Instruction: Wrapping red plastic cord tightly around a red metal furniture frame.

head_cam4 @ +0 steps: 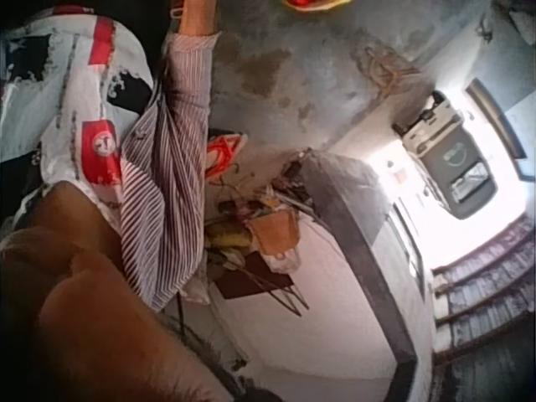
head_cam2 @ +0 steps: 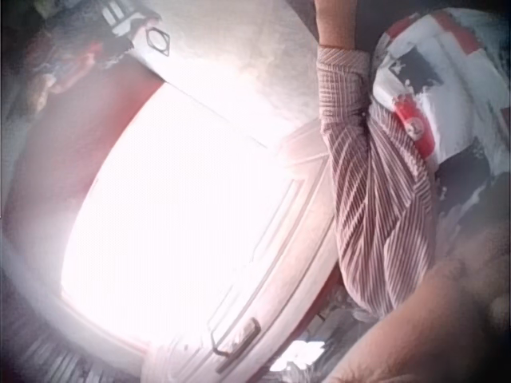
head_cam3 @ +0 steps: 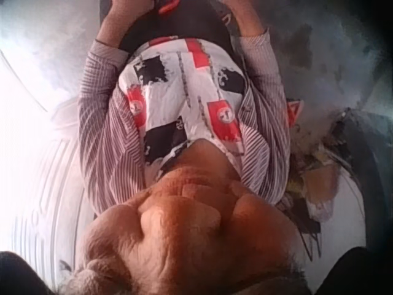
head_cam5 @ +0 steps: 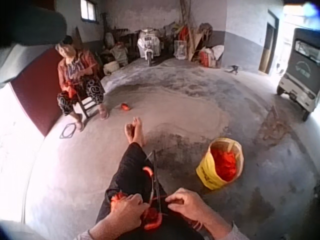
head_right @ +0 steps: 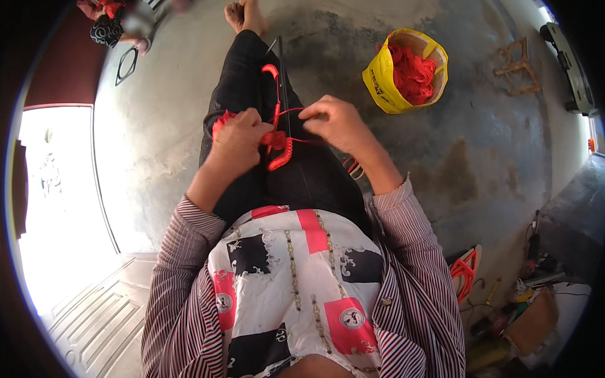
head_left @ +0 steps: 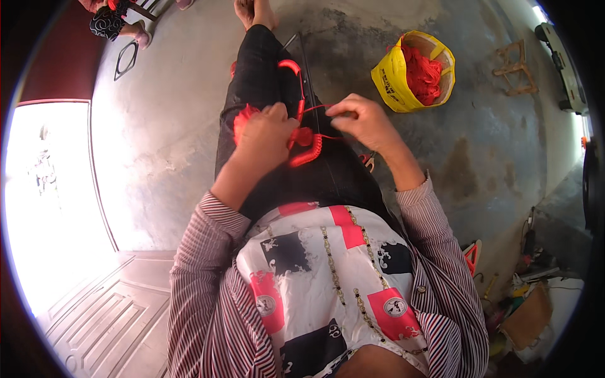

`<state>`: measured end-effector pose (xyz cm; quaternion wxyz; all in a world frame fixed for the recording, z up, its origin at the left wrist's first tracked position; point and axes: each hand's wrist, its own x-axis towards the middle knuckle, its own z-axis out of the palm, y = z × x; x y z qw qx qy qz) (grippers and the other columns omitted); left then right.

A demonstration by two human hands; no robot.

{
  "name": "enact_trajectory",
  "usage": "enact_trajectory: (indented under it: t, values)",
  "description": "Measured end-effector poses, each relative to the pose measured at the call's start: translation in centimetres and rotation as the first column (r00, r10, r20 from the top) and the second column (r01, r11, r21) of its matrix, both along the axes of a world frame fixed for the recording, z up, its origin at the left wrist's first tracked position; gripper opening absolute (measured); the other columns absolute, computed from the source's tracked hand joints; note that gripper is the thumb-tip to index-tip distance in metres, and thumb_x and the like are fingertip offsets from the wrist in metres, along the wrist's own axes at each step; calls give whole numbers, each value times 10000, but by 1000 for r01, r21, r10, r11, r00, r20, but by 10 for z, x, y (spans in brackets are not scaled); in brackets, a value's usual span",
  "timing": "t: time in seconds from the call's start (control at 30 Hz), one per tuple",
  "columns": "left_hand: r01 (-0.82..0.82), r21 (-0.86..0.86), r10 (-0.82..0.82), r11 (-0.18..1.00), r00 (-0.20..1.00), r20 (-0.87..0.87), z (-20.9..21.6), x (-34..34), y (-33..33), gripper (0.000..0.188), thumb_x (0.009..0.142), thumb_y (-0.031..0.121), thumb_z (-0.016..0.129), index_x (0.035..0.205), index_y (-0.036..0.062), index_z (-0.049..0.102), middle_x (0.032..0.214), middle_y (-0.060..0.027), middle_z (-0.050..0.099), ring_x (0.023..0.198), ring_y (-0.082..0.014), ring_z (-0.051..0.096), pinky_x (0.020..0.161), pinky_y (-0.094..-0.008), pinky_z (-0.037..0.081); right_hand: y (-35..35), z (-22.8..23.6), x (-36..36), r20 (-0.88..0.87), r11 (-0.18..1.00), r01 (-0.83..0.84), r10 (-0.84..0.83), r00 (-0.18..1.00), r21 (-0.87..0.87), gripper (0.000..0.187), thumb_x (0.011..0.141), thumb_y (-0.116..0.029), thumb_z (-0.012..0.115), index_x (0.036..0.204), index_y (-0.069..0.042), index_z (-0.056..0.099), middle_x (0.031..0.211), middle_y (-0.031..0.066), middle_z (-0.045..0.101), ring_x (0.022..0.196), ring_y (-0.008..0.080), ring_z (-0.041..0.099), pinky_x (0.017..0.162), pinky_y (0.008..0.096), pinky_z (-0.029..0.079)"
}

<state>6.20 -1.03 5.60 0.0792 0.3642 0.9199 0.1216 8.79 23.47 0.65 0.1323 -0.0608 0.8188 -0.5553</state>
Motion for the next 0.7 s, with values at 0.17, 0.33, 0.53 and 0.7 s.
enact_trajectory:
  t: [0.17,0.33,0.53,0.7]
  values:
    - [-290,273,185,917,917,353,-27,6,17,302,684,23,649,979,21,583,962,-119,590,985,-331,579,825,-395,497,-30,-8,2,-125,950,-146,186,975,275,401,706,-195,724,1067,-39,652,1162,121,579,1089,327,559,912,388,463]
    - [-448,530,316,720,892,325,-38,-1,17,434,722,27,621,1150,8,551,1069,-132,562,1059,-285,544,950,-347,436,-3,-2,5,-230,971,172,-208,951,-168,414,742,-175,712,1109,-11,611,1212,110,587,1098,238,587,944,347,462]
    - [-880,313,-49,357,317,947,-57,8,33,739,697,56,558,1395,-39,334,1148,-89,463,1042,-202,467,997,-292,348,66,38,35,110,262,176,-246,963,-949,376,805,-153,581,1155,-14,573,961,105,570,927,242,563,937,450,445]
    - [-876,316,-10,366,336,942,-56,26,36,818,681,52,550,1446,-30,273,1162,-86,438,1039,-202,430,993,-284,337,95,70,41,57,264,167,-379,924,-950,324,855,-181,554,1134,-18,520,873,73,523,807,186,531,773,374,479]
